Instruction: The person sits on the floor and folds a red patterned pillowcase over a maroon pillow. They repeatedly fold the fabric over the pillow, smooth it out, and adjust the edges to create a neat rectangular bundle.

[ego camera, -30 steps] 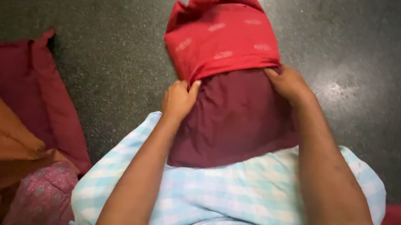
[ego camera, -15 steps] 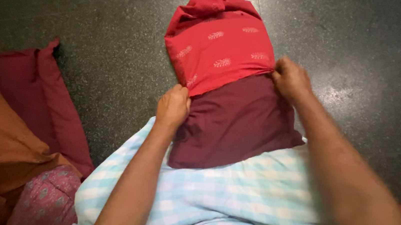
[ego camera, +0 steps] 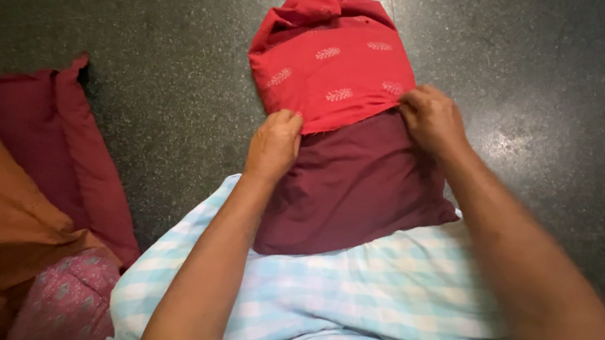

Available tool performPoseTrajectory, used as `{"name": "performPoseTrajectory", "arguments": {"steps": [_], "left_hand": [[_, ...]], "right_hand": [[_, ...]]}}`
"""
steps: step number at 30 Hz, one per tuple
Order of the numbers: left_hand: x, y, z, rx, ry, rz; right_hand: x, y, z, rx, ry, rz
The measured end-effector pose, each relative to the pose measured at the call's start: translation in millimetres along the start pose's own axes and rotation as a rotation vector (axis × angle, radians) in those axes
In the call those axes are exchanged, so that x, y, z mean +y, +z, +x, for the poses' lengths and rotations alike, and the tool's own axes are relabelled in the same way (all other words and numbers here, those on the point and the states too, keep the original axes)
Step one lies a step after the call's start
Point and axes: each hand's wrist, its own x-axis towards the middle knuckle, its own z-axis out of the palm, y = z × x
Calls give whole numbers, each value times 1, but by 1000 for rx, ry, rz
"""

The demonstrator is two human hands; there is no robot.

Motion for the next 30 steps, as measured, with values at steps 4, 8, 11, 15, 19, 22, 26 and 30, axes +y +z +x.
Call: {"name": "performPoseTrajectory", "arguments": {"steps": [4, 8, 11, 15, 19, 22, 26, 30], "left_hand": [[-4, 4, -5, 37, 5, -157], [-9, -1, -7, -108, -14, -130], [-22, -21, -15, -319, 23, -126], [-25, -31, -25, -397, 44, -144], [-26, -24, -24, -683, -150, -47], [-37, -24, -29, -906, -74, -14], [-39, -36, -30, -860, -232, -227], [-38, -31, -14, -656, -566, -257]], "right_hand": [[9, 6, 7, -84, 257, 219], [0, -20, 11, -317, 237, 164], [-22, -41, -1, -554, 144, 56], [-45, -48, 0, -571, 105, -30], [-53, -46, 0, -771, 159, -47], [-51, -47, -6, -875, 114, 3], [-30, -36, -3, -832, 314, 249], [1, -7, 4, -512, 597, 456]]}}
